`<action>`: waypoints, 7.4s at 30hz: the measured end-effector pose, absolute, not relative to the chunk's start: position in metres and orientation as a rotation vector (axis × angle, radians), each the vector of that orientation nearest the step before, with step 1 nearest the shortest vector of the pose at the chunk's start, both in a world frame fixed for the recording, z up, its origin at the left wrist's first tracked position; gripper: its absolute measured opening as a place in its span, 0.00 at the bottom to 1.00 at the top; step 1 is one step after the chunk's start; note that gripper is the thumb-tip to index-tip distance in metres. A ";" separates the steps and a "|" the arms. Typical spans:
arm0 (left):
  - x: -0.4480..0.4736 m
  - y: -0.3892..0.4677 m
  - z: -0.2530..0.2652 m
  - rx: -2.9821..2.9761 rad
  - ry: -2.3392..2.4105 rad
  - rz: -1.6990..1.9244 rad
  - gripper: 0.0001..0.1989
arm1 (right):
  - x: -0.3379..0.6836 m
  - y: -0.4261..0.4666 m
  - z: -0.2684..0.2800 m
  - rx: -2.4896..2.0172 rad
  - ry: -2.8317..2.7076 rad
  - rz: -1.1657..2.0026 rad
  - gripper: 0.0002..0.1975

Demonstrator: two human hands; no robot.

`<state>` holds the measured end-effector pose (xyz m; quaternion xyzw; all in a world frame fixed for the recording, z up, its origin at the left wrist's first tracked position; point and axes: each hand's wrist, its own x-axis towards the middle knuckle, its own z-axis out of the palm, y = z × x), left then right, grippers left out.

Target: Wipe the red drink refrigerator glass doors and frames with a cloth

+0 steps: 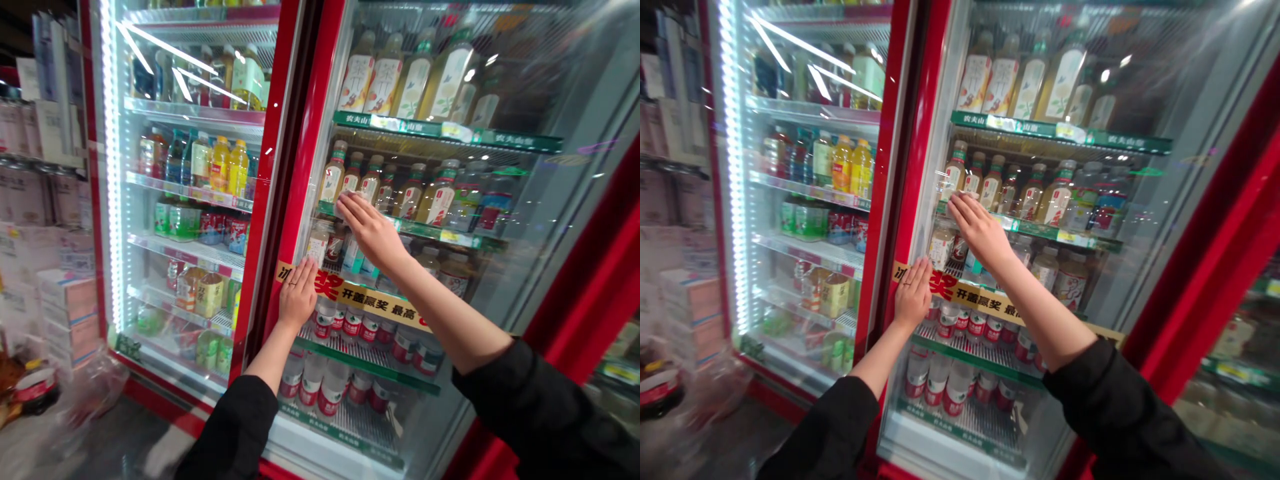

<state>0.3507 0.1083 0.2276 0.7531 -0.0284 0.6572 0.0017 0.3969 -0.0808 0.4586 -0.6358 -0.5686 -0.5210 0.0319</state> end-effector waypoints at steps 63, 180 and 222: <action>0.349 0.108 0.215 2.310 -0.205 2.074 0.31 | 0.380 -0.027 0.416 -1.986 -1.831 -1.462 0.30; 0.377 -0.007 0.362 2.219 -0.171 2.006 0.34 | 0.443 -0.331 0.334 -2.202 -1.512 -1.821 0.42; 0.372 -0.036 0.349 2.523 -0.608 1.917 0.40 | 0.432 -0.390 0.379 -2.306 -1.618 -1.838 0.46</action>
